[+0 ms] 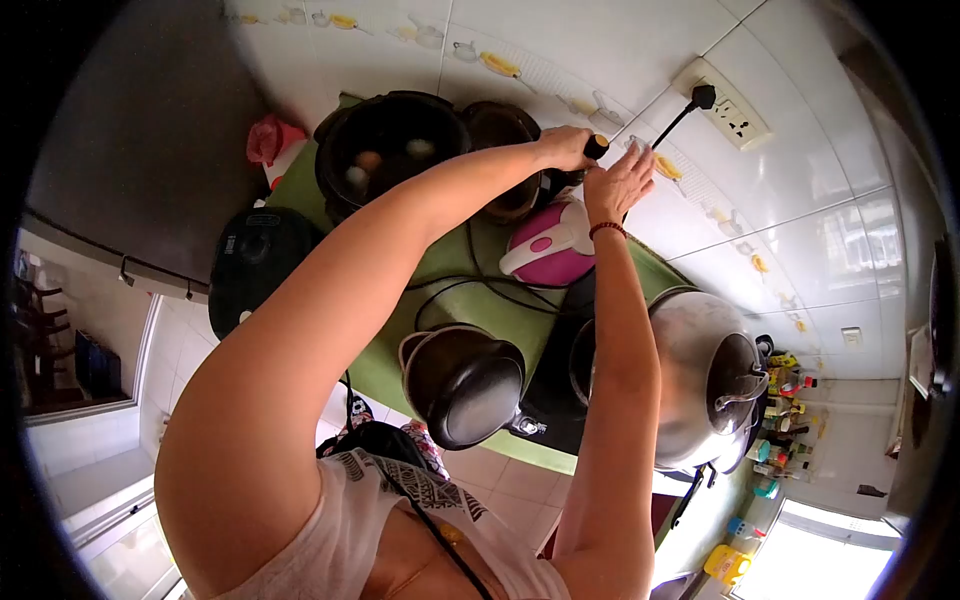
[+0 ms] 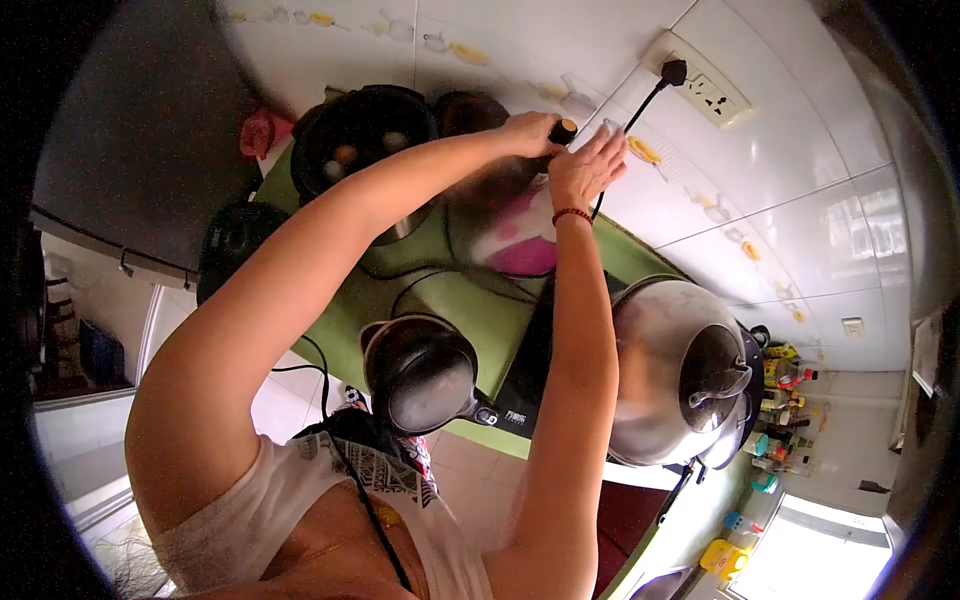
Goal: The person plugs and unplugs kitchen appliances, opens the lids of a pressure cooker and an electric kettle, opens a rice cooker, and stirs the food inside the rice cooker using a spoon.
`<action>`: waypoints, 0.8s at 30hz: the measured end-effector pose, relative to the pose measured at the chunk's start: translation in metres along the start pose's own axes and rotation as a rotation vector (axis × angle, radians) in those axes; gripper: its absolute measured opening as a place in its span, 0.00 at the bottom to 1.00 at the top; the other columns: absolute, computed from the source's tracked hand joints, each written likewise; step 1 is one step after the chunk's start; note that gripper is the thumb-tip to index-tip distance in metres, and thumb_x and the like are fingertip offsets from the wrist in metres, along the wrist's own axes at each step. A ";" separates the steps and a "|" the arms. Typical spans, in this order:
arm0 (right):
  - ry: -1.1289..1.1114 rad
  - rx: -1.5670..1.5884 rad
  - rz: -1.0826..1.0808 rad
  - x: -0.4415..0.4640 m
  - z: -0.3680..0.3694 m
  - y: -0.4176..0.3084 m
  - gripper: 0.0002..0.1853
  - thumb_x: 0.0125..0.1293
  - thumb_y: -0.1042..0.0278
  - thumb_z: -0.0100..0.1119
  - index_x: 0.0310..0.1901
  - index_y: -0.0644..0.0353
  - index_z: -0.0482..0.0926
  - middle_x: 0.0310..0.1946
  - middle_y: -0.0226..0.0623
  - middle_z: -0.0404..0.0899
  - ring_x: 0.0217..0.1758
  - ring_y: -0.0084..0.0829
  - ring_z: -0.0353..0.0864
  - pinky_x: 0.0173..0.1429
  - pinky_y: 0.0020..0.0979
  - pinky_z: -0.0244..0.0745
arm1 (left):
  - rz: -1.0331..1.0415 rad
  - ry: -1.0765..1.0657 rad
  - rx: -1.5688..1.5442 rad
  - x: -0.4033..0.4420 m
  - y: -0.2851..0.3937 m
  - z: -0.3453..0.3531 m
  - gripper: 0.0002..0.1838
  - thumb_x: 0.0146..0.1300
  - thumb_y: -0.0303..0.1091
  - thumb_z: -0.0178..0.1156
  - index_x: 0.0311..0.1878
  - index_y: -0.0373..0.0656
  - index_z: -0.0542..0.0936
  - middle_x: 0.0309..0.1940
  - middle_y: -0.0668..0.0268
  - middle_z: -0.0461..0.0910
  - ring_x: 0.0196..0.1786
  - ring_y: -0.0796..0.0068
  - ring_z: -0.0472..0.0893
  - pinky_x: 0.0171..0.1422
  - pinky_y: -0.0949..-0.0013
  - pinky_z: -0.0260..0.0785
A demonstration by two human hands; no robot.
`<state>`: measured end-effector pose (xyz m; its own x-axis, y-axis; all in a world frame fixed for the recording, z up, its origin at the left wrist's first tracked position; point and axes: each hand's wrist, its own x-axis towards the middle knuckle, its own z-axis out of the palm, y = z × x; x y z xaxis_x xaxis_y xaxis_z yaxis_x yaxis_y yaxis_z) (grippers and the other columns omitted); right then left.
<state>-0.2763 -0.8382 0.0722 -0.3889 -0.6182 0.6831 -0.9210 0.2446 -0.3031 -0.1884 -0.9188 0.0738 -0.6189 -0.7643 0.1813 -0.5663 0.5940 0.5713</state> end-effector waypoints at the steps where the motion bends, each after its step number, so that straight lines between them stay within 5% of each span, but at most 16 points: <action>1: -0.039 0.144 -0.122 -0.002 0.010 0.009 0.32 0.44 0.75 0.54 0.55 0.64 0.60 0.57 0.49 0.60 0.61 0.44 0.56 0.63 0.40 0.51 | -0.001 0.001 -0.001 0.001 -0.001 -0.002 0.25 0.45 0.43 0.63 0.44 0.39 0.71 0.39 0.54 0.76 0.46 0.54 0.74 0.48 0.59 0.67; 3: -0.179 0.226 -0.197 0.001 0.020 0.015 0.35 0.44 0.76 0.54 0.58 0.63 0.57 0.54 0.50 0.64 0.57 0.45 0.63 0.60 0.38 0.58 | 0.151 -0.150 0.070 0.009 -0.016 0.000 0.24 0.45 0.43 0.62 0.43 0.39 0.72 0.39 0.56 0.77 0.45 0.58 0.76 0.47 0.62 0.68; 5: -0.386 0.534 -0.110 0.002 0.014 0.009 0.36 0.44 0.75 0.57 0.58 0.62 0.56 0.50 0.50 0.68 0.52 0.46 0.68 0.54 0.35 0.65 | 0.093 -0.347 0.104 0.002 -0.008 -0.024 0.24 0.45 0.39 0.59 0.47 0.39 0.72 0.44 0.54 0.75 0.50 0.59 0.73 0.54 0.53 0.61; 8: -0.453 0.540 -0.025 0.010 0.007 0.000 0.31 0.44 0.72 0.60 0.52 0.61 0.60 0.44 0.51 0.71 0.46 0.47 0.73 0.49 0.36 0.68 | 0.026 -0.591 0.578 -0.005 -0.006 -0.051 0.29 0.45 0.31 0.55 0.56 0.46 0.68 0.53 0.58 0.69 0.59 0.61 0.65 0.62 0.38 0.42; 11: -0.474 0.508 0.035 0.012 0.014 -0.002 0.27 0.45 0.70 0.61 0.48 0.60 0.60 0.37 0.52 0.74 0.40 0.49 0.75 0.45 0.39 0.69 | 0.135 -0.654 0.662 -0.012 -0.010 -0.060 0.29 0.47 0.31 0.54 0.57 0.47 0.66 0.54 0.60 0.69 0.59 0.59 0.65 0.62 0.42 0.45; 13: -0.397 0.453 0.017 0.012 0.025 0.002 0.26 0.45 0.66 0.62 0.46 0.61 0.62 0.35 0.50 0.74 0.38 0.46 0.75 0.44 0.37 0.69 | 0.208 -0.574 0.747 -0.006 -0.038 -0.027 0.22 0.46 0.33 0.55 0.49 0.48 0.73 0.48 0.64 0.73 0.54 0.63 0.69 0.60 0.43 0.49; 16: -0.386 0.438 0.039 0.012 0.025 0.000 0.24 0.46 0.68 0.61 0.45 0.61 0.63 0.34 0.50 0.74 0.38 0.47 0.75 0.43 0.37 0.69 | 0.709 -0.101 1.019 -0.014 -0.057 -0.022 0.07 0.48 0.34 0.53 0.30 0.47 0.79 0.34 0.70 0.75 0.43 0.69 0.75 0.48 0.57 0.61; 19: -0.364 0.444 0.038 0.011 0.021 -0.003 0.24 0.46 0.68 0.61 0.44 0.61 0.64 0.34 0.49 0.74 0.39 0.46 0.75 0.43 0.37 0.69 | 0.731 -0.033 0.990 -0.016 -0.074 -0.043 0.07 0.49 0.34 0.53 0.30 0.48 0.79 0.36 0.69 0.76 0.43 0.68 0.75 0.47 0.60 0.61; 21: -0.388 0.412 0.042 0.011 0.018 -0.007 0.21 0.48 0.69 0.60 0.43 0.62 0.64 0.33 0.51 0.75 0.39 0.49 0.75 0.43 0.39 0.68 | 0.595 -0.283 1.163 -0.011 -0.077 -0.060 0.09 0.50 0.32 0.51 0.34 0.45 0.78 0.39 0.66 0.75 0.46 0.68 0.74 0.48 0.59 0.61; 24: -0.441 0.391 0.049 0.012 0.017 -0.017 0.22 0.48 0.68 0.60 0.44 0.62 0.65 0.35 0.51 0.75 0.40 0.49 0.75 0.44 0.39 0.69 | 0.482 -0.275 1.110 -0.015 -0.087 -0.093 0.10 0.48 0.27 0.54 0.36 0.41 0.77 0.41 0.64 0.74 0.48 0.66 0.73 0.49 0.57 0.62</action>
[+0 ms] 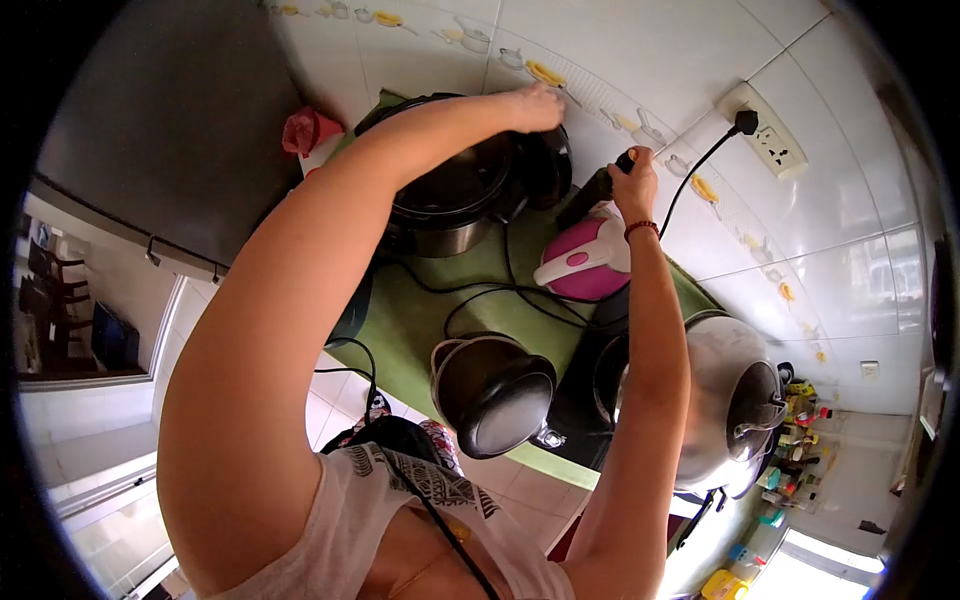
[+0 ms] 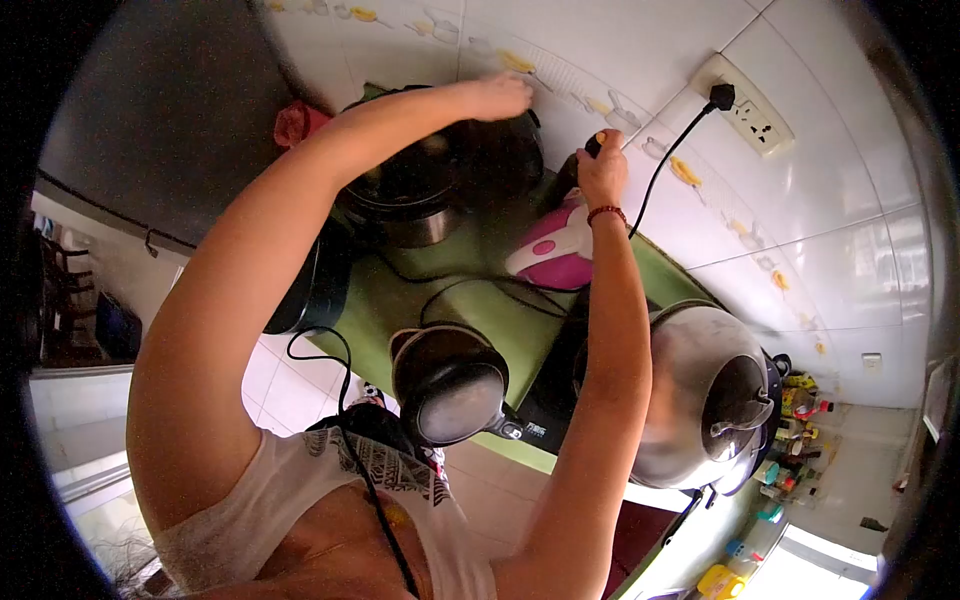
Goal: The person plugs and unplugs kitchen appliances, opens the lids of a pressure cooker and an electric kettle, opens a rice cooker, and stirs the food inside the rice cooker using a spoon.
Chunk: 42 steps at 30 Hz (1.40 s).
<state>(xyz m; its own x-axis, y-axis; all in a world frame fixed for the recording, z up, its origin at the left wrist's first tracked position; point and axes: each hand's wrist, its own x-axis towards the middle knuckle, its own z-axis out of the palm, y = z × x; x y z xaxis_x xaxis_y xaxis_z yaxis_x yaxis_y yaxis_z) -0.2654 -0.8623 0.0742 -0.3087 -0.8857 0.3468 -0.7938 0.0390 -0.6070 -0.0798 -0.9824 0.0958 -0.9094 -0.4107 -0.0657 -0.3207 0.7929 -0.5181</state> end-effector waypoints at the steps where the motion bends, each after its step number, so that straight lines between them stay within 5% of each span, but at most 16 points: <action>1: 0.003 -0.001 0.005 0.001 0.000 -0.003 0.22 0.48 0.68 0.60 0.44 0.62 0.65 0.35 0.51 0.75 0.40 0.49 0.75 0.44 0.39 0.69 | -0.055 -0.012 -0.048 -0.001 -0.009 0.006 0.11 0.46 0.25 0.55 0.36 0.40 0.76 0.42 0.63 0.73 0.49 0.64 0.72 0.50 0.56 0.63; 5: -0.013 0.038 0.026 0.009 0.007 -0.014 0.23 0.47 0.68 0.62 0.46 0.62 0.65 0.37 0.52 0.75 0.43 0.48 0.75 0.46 0.38 0.69 | -0.133 -0.050 -0.180 -0.014 -0.024 0.021 0.16 0.45 0.22 0.55 0.42 0.37 0.72 0.48 0.59 0.68 0.54 0.60 0.67 0.56 0.51 0.61; 6: -0.025 0.053 0.013 0.009 0.008 -0.019 0.23 0.47 0.68 0.62 0.46 0.62 0.65 0.37 0.52 0.75 0.43 0.48 0.74 0.46 0.38 0.69 | -0.150 0.132 -0.208 -0.016 -0.026 0.037 0.16 0.42 0.20 0.59 0.38 0.34 0.72 0.45 0.56 0.71 0.50 0.57 0.70 0.54 0.60 0.64; 10: -0.052 0.077 -0.083 0.009 0.021 -0.026 0.23 0.47 0.69 0.62 0.45 0.62 0.65 0.37 0.52 0.75 0.43 0.50 0.73 0.47 0.39 0.68 | -0.239 0.020 -0.208 -0.032 -0.030 0.024 0.24 0.40 0.18 0.60 0.45 0.35 0.68 0.48 0.57 0.68 0.54 0.59 0.66 0.59 0.60 0.61; 17: -0.053 0.047 -0.124 0.011 0.030 -0.032 0.23 0.46 0.68 0.62 0.43 0.61 0.65 0.34 0.51 0.76 0.41 0.50 0.74 0.44 0.41 0.68 | -0.306 0.097 -0.101 -0.070 -0.055 0.051 0.21 0.43 0.16 0.57 0.45 0.34 0.68 0.47 0.57 0.67 0.54 0.57 0.67 0.58 0.62 0.63; 20: -0.018 0.046 -0.121 0.014 0.033 -0.040 0.23 0.46 0.67 0.63 0.43 0.61 0.65 0.34 0.51 0.76 0.41 0.49 0.74 0.44 0.40 0.69 | -0.436 -0.113 -0.200 -0.090 -0.054 0.032 0.22 0.46 0.16 0.55 0.48 0.33 0.67 0.48 0.56 0.67 0.55 0.57 0.66 0.56 0.59 0.64; 27: -0.060 0.011 -0.067 0.027 0.051 -0.045 0.25 0.45 0.64 0.64 0.44 0.63 0.65 0.34 0.51 0.76 0.40 0.47 0.75 0.44 0.38 0.70 | -0.417 -0.194 -0.352 -0.073 -0.078 0.052 0.29 0.43 0.23 0.62 0.53 0.34 0.65 0.45 0.55 0.70 0.50 0.57 0.70 0.49 0.58 0.68; 29: -0.085 -0.004 -0.051 0.027 0.051 -0.048 0.26 0.45 0.63 0.65 0.44 0.65 0.66 0.35 0.50 0.76 0.40 0.44 0.76 0.43 0.36 0.71 | -0.488 -0.470 -0.596 -0.066 -0.079 0.048 0.35 0.41 0.24 0.64 0.57 0.35 0.63 0.46 0.54 0.71 0.47 0.57 0.73 0.45 0.60 0.70; 32: -0.229 0.021 -0.032 0.034 0.054 -0.049 0.35 0.43 0.59 0.66 0.51 0.69 0.62 0.40 0.52 0.74 0.45 0.43 0.74 0.46 0.36 0.71 | -0.497 -0.392 -0.724 -0.071 -0.065 0.016 0.37 0.41 0.23 0.64 0.59 0.37 0.61 0.48 0.53 0.70 0.47 0.56 0.73 0.42 0.60 0.70; 35: -0.153 -0.152 -0.014 0.014 0.030 -0.059 0.38 0.44 0.58 0.64 0.54 0.70 0.58 0.44 0.53 0.72 0.48 0.44 0.73 0.48 0.35 0.71 | -0.456 -0.416 -0.636 -0.066 -0.063 0.026 0.37 0.45 0.24 0.60 0.61 0.42 0.58 0.54 0.55 0.67 0.55 0.56 0.68 0.53 0.56 0.65; 36: 0.026 -0.259 -0.181 0.002 0.029 -0.046 0.33 0.47 0.54 0.60 0.50 0.68 0.64 0.35 0.52 0.76 0.40 0.46 0.76 0.45 0.39 0.71 | -0.448 -0.418 -0.643 -0.069 -0.057 0.024 0.37 0.45 0.24 0.60 0.61 0.42 0.58 0.54 0.55 0.67 0.55 0.56 0.68 0.53 0.56 0.65; 38: -0.158 -0.351 -0.029 -0.033 -0.006 -0.053 0.24 0.49 0.53 0.58 0.39 0.67 0.74 0.29 0.48 0.77 0.36 0.44 0.77 0.43 0.39 0.72 | -0.484 -0.297 -0.485 -0.077 -0.044 0.011 0.34 0.50 0.29 0.56 0.63 0.46 0.57 0.59 0.59 0.62 0.61 0.58 0.62 0.61 0.49 0.56; 39: -0.243 -0.389 0.049 -0.055 -0.021 -0.057 0.22 0.50 0.52 0.57 0.34 0.67 0.76 0.26 0.47 0.78 0.33 0.44 0.78 0.41 0.39 0.72 | -0.509 -0.404 -0.435 -0.082 -0.033 -0.014 0.31 0.54 0.32 0.53 0.63 0.50 0.57 0.61 0.62 0.58 0.64 0.61 0.56 0.62 0.44 0.49; 42: -0.430 -0.315 0.230 -0.104 -0.045 -0.055 0.21 0.51 0.50 0.57 0.27 0.66 0.78 0.21 0.43 0.77 0.29 0.40 0.78 0.36 0.37 0.72 | -0.500 -0.306 -0.394 -0.086 -0.022 -0.005 0.29 0.55 0.33 0.52 0.62 0.51 0.59 0.60 0.62 0.58 0.65 0.62 0.54 0.63 0.41 0.47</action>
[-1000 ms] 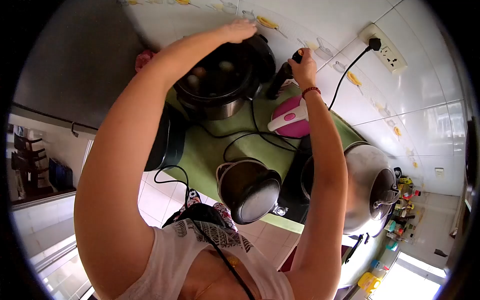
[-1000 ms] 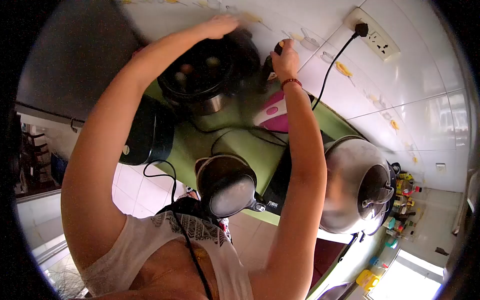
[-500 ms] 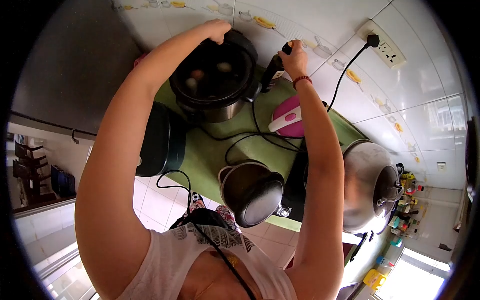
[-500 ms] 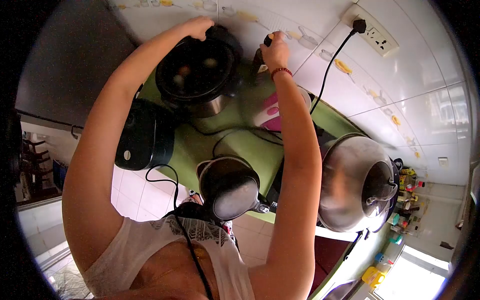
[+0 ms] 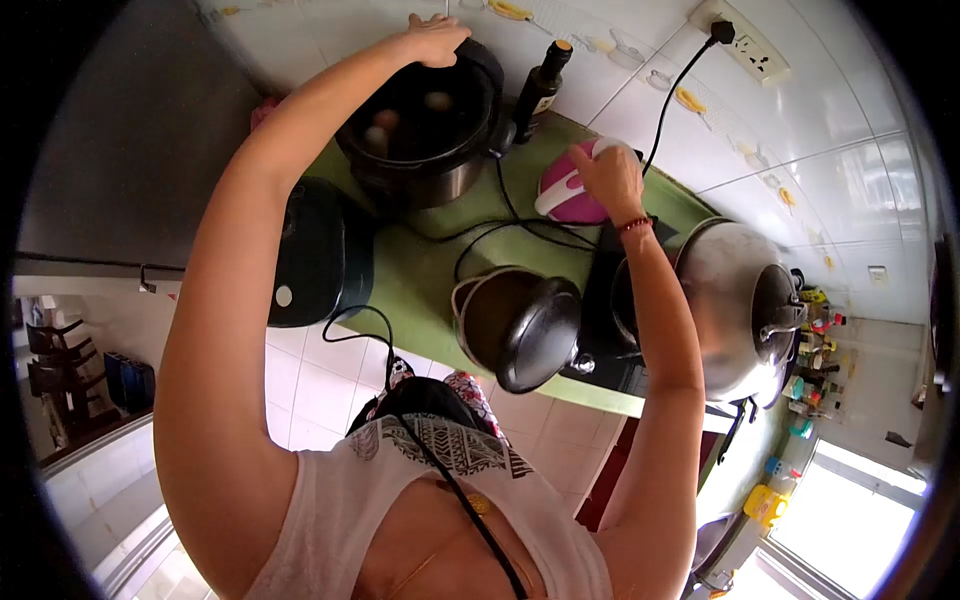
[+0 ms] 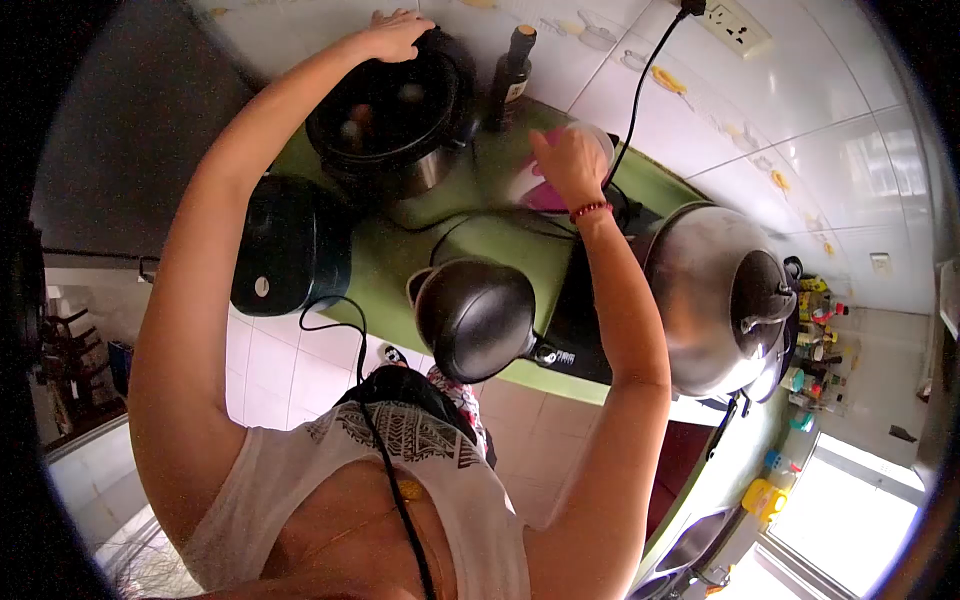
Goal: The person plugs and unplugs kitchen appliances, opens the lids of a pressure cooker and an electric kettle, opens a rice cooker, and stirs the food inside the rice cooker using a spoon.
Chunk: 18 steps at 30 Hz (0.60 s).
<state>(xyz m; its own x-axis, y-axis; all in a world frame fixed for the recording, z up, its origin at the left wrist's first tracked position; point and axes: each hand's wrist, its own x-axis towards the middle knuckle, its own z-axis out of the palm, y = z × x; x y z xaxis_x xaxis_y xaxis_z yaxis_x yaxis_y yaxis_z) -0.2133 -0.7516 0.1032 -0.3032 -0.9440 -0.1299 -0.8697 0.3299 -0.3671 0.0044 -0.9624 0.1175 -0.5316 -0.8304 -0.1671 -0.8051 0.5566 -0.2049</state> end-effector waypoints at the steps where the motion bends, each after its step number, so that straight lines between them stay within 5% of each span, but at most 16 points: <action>1: -0.123 0.119 0.054 -0.010 0.006 0.007 0.21 0.51 0.50 0.57 0.26 0.66 0.78 0.18 0.42 0.77 0.27 0.38 0.78 0.33 0.36 0.72 | 0.026 0.033 0.026 -0.002 0.003 0.001 0.28 0.53 0.31 0.51 0.60 0.50 0.62 0.58 0.63 0.61 0.63 0.62 0.57 0.60 0.40 0.48; 5: -0.052 0.669 0.216 -0.012 0.060 0.040 0.18 0.52 0.53 0.59 0.26 0.65 0.76 0.22 0.41 0.76 0.27 0.37 0.78 0.31 0.36 0.73 | 0.182 0.288 -0.049 -0.040 0.026 0.007 0.26 0.51 0.31 0.51 0.57 0.49 0.66 0.55 0.63 0.63 0.61 0.63 0.60 0.57 0.41 0.52; 7: -0.204 1.541 0.530 0.003 0.083 0.049 0.14 0.51 0.60 0.62 0.27 0.64 0.73 0.27 0.42 0.74 0.29 0.38 0.77 0.32 0.38 0.75 | 0.234 0.211 -0.151 -0.076 0.043 -0.008 0.21 0.56 0.34 0.52 0.55 0.46 0.66 0.57 0.61 0.62 0.61 0.64 0.60 0.61 0.55 0.53; 8: -0.263 1.743 0.519 0.020 0.103 0.064 0.14 0.50 0.63 0.64 0.29 0.63 0.71 0.32 0.44 0.71 0.33 0.40 0.75 0.35 0.44 0.75 | 0.307 0.265 -0.207 -0.090 0.047 -0.005 0.20 0.56 0.34 0.53 0.53 0.44 0.68 0.55 0.61 0.64 0.59 0.63 0.62 0.61 0.58 0.55; 12: -0.104 1.613 0.654 0.037 0.109 0.050 0.16 0.49 0.67 0.63 0.34 0.67 0.69 0.37 0.43 0.70 0.38 0.40 0.73 0.38 0.44 0.75 | 0.505 0.388 -0.379 -0.164 0.057 -0.007 0.19 0.53 0.33 0.56 0.49 0.40 0.71 0.51 0.60 0.68 0.54 0.62 0.68 0.57 0.62 0.59; 18: -0.123 1.156 0.570 0.026 0.077 0.012 0.20 0.48 0.65 0.61 0.38 0.70 0.68 0.36 0.44 0.72 0.37 0.38 0.74 0.35 0.39 0.75 | 0.465 -0.026 -1.035 -0.208 0.067 -0.001 0.13 0.58 0.31 0.53 0.47 0.38 0.72 0.43 0.62 0.74 0.47 0.72 0.73 0.52 0.71 0.64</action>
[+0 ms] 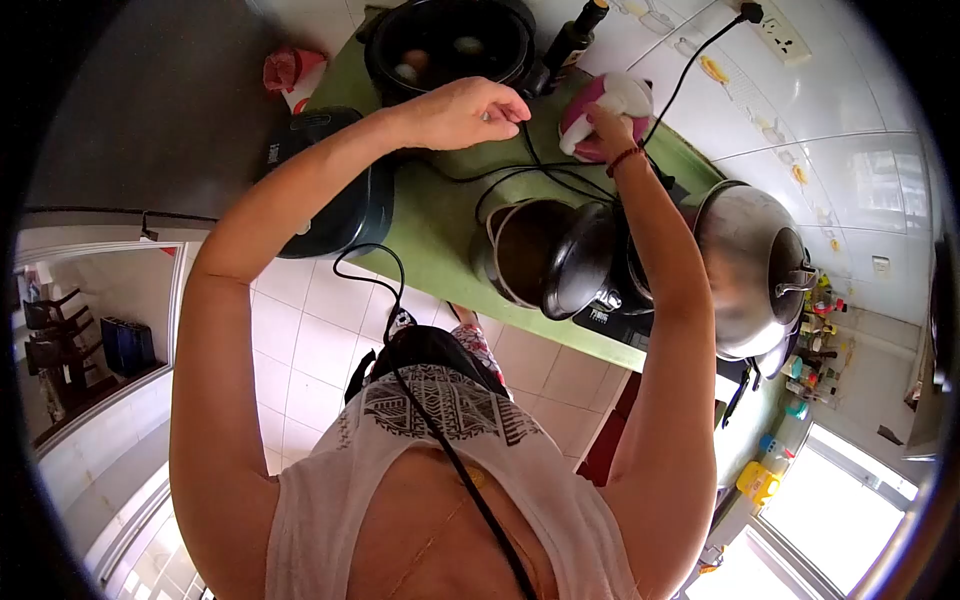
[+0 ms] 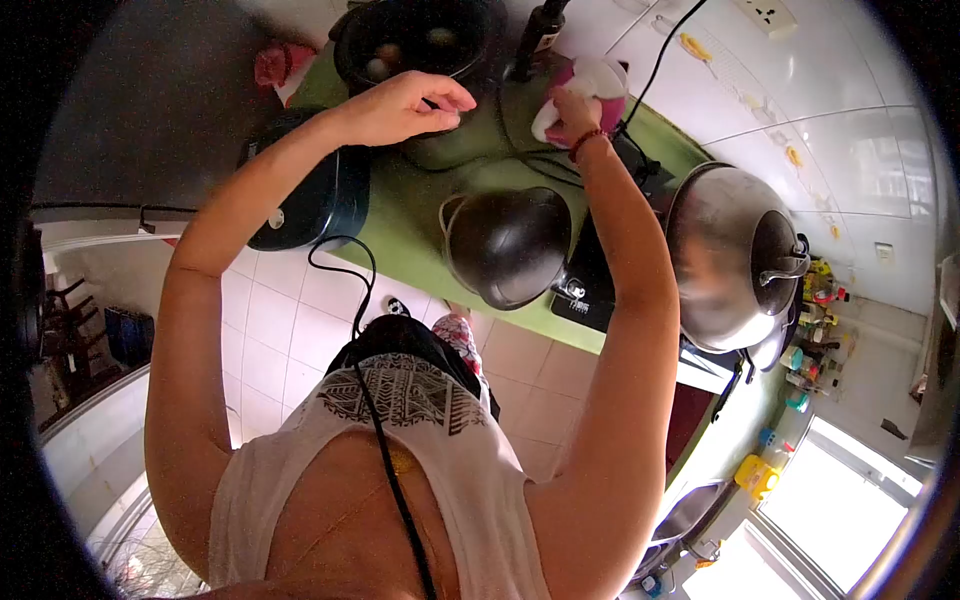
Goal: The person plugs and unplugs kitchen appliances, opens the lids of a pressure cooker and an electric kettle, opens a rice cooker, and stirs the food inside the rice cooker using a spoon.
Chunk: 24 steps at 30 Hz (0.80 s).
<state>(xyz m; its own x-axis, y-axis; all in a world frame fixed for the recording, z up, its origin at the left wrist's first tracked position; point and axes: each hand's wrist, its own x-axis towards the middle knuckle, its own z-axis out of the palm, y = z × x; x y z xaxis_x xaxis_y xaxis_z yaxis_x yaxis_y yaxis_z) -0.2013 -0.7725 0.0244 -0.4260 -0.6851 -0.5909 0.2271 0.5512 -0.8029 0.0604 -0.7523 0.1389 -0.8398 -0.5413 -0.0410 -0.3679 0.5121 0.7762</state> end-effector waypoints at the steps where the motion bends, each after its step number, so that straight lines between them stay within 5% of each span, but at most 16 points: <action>1: 0.049 -0.106 -0.030 -0.001 0.002 -0.002 0.21 0.48 0.64 0.61 0.39 0.70 0.68 0.35 0.44 0.73 0.36 0.39 0.75 0.35 0.39 0.75 | -0.031 0.018 -0.162 -0.001 0.001 0.006 0.13 0.59 0.30 0.52 0.46 0.38 0.72 0.42 0.64 0.74 0.45 0.75 0.73 0.51 0.73 0.64; 3: 0.013 -0.072 -0.082 0.053 -0.006 0.016 0.23 0.47 0.63 0.62 0.41 0.70 0.68 0.34 0.44 0.73 0.35 0.39 0.76 0.34 0.39 0.76 | 0.012 0.039 -0.195 -0.004 -0.002 0.017 0.12 0.59 0.30 0.52 0.46 0.38 0.72 0.41 0.65 0.75 0.45 0.78 0.72 0.49 0.74 0.65; 4: -0.125 -0.319 -0.330 0.090 -0.016 0.022 0.24 0.47 0.63 0.63 0.41 0.70 0.68 0.34 0.45 0.73 0.36 0.39 0.76 0.35 0.39 0.77 | -0.010 0.050 -0.206 -0.009 -0.001 0.021 0.12 0.59 0.29 0.52 0.47 0.38 0.72 0.41 0.65 0.75 0.45 0.78 0.73 0.49 0.74 0.65; 11: -0.273 -0.107 -0.137 0.054 -0.009 -0.025 0.22 0.50 0.62 0.62 0.40 0.71 0.68 0.36 0.47 0.71 0.35 0.42 0.76 0.34 0.41 0.79 | -0.127 0.058 -0.259 -0.039 -0.008 0.048 0.13 0.59 0.25 0.49 0.49 0.37 0.71 0.42 0.63 0.74 0.47 0.77 0.72 0.52 0.73 0.64; 14: -0.355 -0.211 -0.182 0.054 -0.018 -0.021 0.25 0.52 0.55 0.62 0.41 0.69 0.69 0.38 0.44 0.72 0.43 0.38 0.73 0.43 0.38 0.73 | -0.139 0.039 -0.314 -0.049 -0.018 0.068 0.19 0.57 0.23 0.49 0.54 0.36 0.66 0.46 0.62 0.73 0.46 0.75 0.72 0.51 0.72 0.65; 18: -0.219 -0.629 -0.333 0.010 -0.044 -0.013 0.19 0.54 0.55 0.60 0.34 0.66 0.74 0.32 0.36 0.75 0.34 0.28 0.74 0.31 0.22 0.68 | -0.138 -0.021 -0.269 -0.065 -0.024 0.094 0.29 0.52 0.24 0.53 0.60 0.39 0.59 0.46 0.58 0.71 0.49 0.71 0.71 0.50 0.70 0.66; 20: -0.311 -0.290 -0.429 -0.039 -0.064 -0.014 0.21 0.56 0.50 0.56 0.35 0.65 0.76 0.32 0.34 0.76 0.33 0.23 0.72 0.32 0.20 0.63 | -0.144 -0.085 -0.271 -0.069 -0.015 0.099 0.32 0.51 0.25 0.55 0.61 0.40 0.56 0.48 0.57 0.69 0.50 0.70 0.71 0.50 0.70 0.66; 22: -0.343 -0.277 -0.625 -0.102 -0.088 -0.007 0.26 0.60 0.46 0.48 0.43 0.65 0.75 0.41 0.33 0.75 0.44 0.23 0.70 0.48 0.25 0.64 | -0.149 -0.140 -0.269 -0.073 -0.007 0.105 0.36 0.50 0.26 0.57 0.63 0.40 0.53 0.51 0.57 0.67 0.51 0.68 0.70 0.50 0.69 0.67; 24: -0.237 -0.257 -0.644 -0.158 -0.106 0.017 0.25 0.62 0.48 0.44 0.44 0.64 0.75 0.39 0.34 0.76 0.42 0.23 0.71 0.48 0.24 0.65 | -0.130 -0.038 -0.337 -0.080 -0.003 0.114 0.44 0.46 0.27 0.62 0.64 0.41 0.48 0.56 0.55 0.60 0.54 0.64 0.67 0.56 0.66 0.63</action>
<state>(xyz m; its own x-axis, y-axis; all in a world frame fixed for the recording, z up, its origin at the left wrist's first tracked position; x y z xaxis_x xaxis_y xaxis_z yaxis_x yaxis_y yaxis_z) -0.2231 -0.6047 0.1124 -0.1987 -0.9795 -0.0326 -0.2296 0.0788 -0.9701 0.0835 -0.6344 0.0683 -0.8113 -0.5589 -0.1714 -0.3256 0.1884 0.9265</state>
